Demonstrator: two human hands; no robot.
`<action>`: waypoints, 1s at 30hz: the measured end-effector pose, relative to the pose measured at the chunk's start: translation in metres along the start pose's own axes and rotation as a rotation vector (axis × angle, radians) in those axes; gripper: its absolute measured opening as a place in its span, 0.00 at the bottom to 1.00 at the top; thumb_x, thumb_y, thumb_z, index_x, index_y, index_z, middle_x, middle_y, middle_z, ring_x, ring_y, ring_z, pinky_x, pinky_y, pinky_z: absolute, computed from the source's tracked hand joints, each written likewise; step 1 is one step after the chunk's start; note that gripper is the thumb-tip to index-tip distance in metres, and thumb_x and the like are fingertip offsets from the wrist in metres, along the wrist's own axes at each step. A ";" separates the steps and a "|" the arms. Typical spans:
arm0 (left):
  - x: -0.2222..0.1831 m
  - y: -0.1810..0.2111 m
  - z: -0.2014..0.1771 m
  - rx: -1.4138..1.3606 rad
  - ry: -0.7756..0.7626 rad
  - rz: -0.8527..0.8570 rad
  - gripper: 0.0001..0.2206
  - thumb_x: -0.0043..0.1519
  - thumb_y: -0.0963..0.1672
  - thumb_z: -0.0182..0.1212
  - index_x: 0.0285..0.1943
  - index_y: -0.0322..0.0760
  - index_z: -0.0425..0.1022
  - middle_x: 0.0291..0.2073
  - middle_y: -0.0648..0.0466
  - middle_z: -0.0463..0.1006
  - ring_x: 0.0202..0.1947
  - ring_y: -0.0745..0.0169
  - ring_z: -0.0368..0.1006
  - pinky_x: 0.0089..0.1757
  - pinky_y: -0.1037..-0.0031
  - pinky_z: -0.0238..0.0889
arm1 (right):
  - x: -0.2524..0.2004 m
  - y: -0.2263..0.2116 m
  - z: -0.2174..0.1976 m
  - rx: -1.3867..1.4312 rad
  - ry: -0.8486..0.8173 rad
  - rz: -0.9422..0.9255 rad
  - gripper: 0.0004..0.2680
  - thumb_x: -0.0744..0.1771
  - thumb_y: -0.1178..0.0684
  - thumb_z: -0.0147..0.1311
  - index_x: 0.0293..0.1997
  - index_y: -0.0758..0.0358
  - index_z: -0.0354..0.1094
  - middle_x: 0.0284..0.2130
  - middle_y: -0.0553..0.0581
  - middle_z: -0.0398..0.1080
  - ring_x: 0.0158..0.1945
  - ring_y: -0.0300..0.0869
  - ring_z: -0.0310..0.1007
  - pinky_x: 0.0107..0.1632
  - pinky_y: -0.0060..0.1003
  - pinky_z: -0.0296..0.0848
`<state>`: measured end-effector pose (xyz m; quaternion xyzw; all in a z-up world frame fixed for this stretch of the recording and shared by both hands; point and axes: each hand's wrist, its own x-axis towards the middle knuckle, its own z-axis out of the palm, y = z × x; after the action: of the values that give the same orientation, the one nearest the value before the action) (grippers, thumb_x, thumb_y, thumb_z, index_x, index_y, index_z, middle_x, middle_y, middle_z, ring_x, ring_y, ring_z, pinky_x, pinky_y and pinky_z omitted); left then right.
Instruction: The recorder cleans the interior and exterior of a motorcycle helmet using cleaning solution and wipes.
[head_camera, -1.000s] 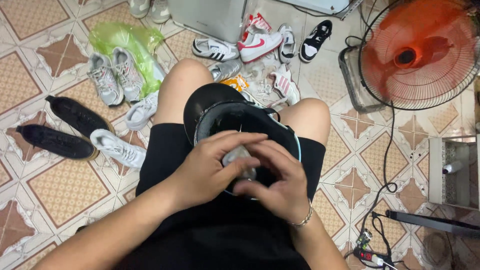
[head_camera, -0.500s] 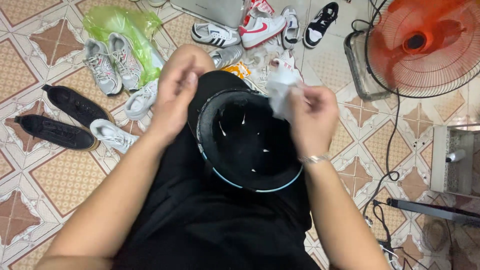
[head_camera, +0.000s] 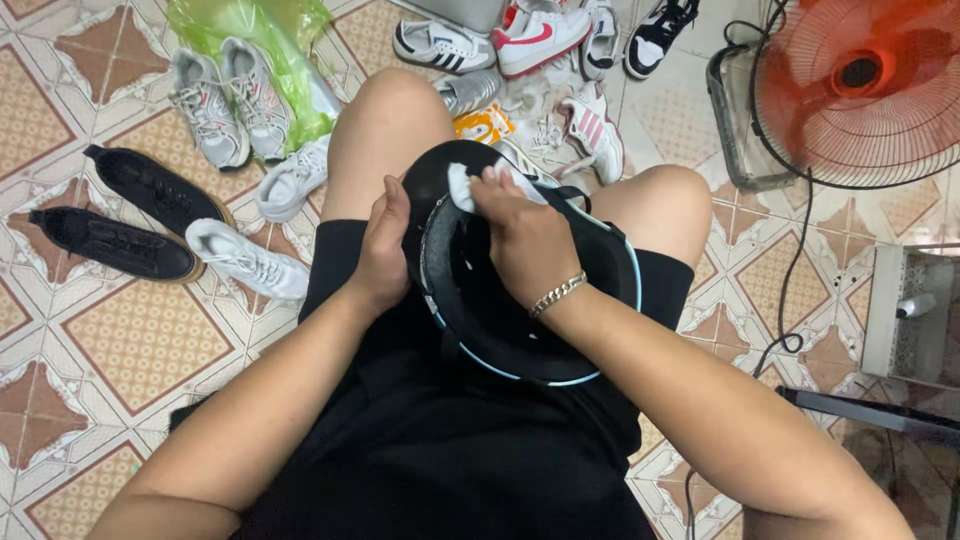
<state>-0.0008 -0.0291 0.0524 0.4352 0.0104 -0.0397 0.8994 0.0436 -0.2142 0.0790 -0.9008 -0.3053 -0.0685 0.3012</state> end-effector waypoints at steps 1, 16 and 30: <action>0.001 0.000 -0.001 -0.003 0.001 -0.001 0.28 0.75 0.54 0.35 0.68 0.25 0.66 0.60 0.44 0.75 0.60 0.56 0.72 0.61 0.67 0.65 | 0.002 -0.005 0.000 -0.001 -0.003 0.001 0.15 0.66 0.68 0.49 0.57 0.65 0.72 0.54 0.68 0.72 0.61 0.55 0.72 0.60 0.43 0.74; -0.001 0.011 -0.003 0.088 -0.019 -0.077 0.33 0.73 0.57 0.32 0.74 0.25 0.59 0.65 0.40 0.70 0.66 0.55 0.67 0.65 0.65 0.60 | -0.021 -0.043 -0.031 0.553 -0.413 -0.229 0.17 0.63 0.72 0.54 0.50 0.55 0.76 0.51 0.56 0.77 0.57 0.43 0.78 0.61 0.34 0.73; 0.007 0.008 0.001 0.012 -0.201 -0.037 0.33 0.73 0.57 0.37 0.73 0.25 0.61 0.64 0.42 0.72 0.64 0.52 0.70 0.64 0.64 0.62 | -0.045 0.009 -0.056 1.675 0.285 0.661 0.11 0.69 0.65 0.46 0.59 0.74 0.64 0.55 0.66 0.73 0.58 0.48 0.76 0.65 0.43 0.72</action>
<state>0.0066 -0.0254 0.0587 0.4342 -0.0723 -0.0998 0.8923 0.0160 -0.2756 0.1054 -0.4122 0.0587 0.1549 0.8959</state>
